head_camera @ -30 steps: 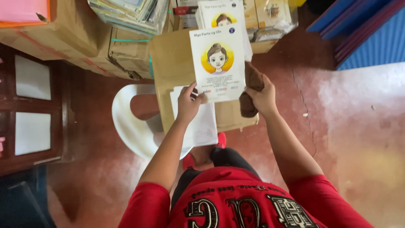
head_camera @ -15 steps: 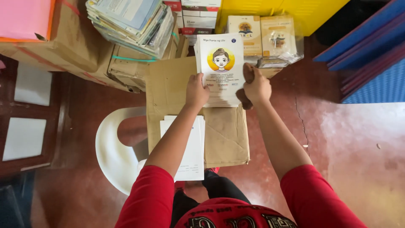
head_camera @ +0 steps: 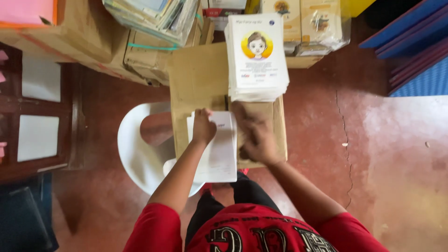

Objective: Wiping down stacks of educational booklets using a cloth.

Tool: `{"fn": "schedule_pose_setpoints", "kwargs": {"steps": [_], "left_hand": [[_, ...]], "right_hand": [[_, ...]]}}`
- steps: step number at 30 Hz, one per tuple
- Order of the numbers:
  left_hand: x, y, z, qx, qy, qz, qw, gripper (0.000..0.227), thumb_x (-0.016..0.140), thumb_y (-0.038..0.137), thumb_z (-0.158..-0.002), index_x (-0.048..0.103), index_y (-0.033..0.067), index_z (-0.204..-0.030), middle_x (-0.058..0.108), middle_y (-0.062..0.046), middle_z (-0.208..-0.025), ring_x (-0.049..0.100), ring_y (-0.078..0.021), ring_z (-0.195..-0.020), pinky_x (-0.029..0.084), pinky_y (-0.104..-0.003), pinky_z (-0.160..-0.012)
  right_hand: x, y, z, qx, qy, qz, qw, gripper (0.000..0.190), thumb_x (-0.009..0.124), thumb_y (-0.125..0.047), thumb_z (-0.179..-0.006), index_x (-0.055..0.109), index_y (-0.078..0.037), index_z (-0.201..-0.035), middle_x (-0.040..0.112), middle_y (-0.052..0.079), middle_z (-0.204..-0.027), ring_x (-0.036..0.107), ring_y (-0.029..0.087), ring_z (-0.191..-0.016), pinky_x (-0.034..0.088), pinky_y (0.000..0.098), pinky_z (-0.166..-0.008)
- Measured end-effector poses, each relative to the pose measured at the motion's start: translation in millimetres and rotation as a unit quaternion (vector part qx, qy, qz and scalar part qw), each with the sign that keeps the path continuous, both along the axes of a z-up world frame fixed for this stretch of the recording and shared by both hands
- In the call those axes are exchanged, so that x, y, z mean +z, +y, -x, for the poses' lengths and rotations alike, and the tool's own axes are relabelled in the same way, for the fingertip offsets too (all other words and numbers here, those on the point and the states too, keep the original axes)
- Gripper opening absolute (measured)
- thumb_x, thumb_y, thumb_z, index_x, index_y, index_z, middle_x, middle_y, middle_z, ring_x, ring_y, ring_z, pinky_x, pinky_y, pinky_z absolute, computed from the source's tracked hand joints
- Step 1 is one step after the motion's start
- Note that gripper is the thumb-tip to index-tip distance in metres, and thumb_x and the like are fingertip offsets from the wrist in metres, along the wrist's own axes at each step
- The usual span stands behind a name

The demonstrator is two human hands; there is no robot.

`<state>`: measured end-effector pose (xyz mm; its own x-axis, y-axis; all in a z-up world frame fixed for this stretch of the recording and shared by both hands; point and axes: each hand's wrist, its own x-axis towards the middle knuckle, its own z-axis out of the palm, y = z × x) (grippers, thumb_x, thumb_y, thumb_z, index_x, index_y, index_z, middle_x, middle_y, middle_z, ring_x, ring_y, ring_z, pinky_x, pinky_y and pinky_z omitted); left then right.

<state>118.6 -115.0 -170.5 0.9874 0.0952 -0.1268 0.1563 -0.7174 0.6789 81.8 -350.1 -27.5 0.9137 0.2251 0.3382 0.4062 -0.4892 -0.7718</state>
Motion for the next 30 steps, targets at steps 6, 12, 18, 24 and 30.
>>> {"fn": "schedule_pose_setpoints", "kwargs": {"steps": [6, 12, 18, 24, 30], "left_hand": [[59, 40, 108, 0.032, 0.125, -0.152, 0.98, 0.072, 0.077, 0.0, -0.073, 0.04, 0.0036, -0.136, 0.047, -0.025, -0.132, 0.048, -0.0496, -0.126, 0.048, -0.056, -0.102], [87, 56, 151, -0.011, 0.157, -0.206, 0.966, 0.074, 0.084, 0.039, -0.072, 0.054, 0.0143, -0.135, 0.058, -0.012, -0.126, 0.065, -0.0387, -0.113, 0.052, -0.058, -0.09], [-21, 68, 147, -0.033, 0.121, -0.02, 0.992, 0.079, 0.084, 0.016, -0.074, 0.041, 0.007, -0.139, 0.05, -0.023, -0.127, 0.059, -0.0508, -0.115, 0.052, -0.055, -0.098], [-8, 76, 147, -0.049, 0.201, 0.004, 0.978, 0.072, 0.067, -0.004, -0.084, 0.03, -0.0072, -0.145, 0.045, -0.034, -0.136, 0.06, -0.0515, -0.12, 0.058, -0.052, -0.095], [6, 74, 148, -0.022, 0.174, 0.025, 0.984, 0.058, 0.083, 0.023, -0.081, 0.042, 0.0059, -0.119, 0.055, -0.023, -0.123, 0.065, -0.0479, -0.112, 0.057, -0.056, -0.094]], "right_hand": [[-49, 78, 73, 0.091, 0.028, 0.222, 0.97, 0.067, 0.076, -0.03, -0.08, 0.057, -0.028, -0.144, 0.044, 0.014, -0.149, 0.058, 0.037, -0.119, 0.054, 0.0464, -0.091], [-85, 96, 65, 0.225, 0.083, 0.487, 0.84, 0.054, 0.057, -0.04, -0.097, 0.043, -0.044, -0.149, 0.019, 0.007, -0.17, 0.011, 0.037, -0.157, 0.032, 0.0748, -0.109], [-111, 124, -3, 0.006, 0.062, 0.417, 0.907, 0.06, 0.062, -0.039, -0.093, 0.049, -0.039, -0.152, 0.038, 0.014, -0.163, 0.029, 0.04, -0.153, 0.029, 0.0705, -0.114], [-113, 172, 94, 0.051, 0.044, 0.348, 0.935, 0.066, 0.065, -0.025, -0.088, 0.05, -0.033, -0.152, 0.032, 0.007, -0.166, 0.03, 0.033, -0.153, 0.035, 0.0518, -0.119], [-147, 84, 94, -0.061, -0.129, 0.32, 0.937, 0.056, 0.068, -0.013, -0.083, 0.066, -0.012, -0.139, 0.054, 0.024, -0.147, 0.047, 0.049, -0.137, 0.039, 0.058, -0.111]]}}
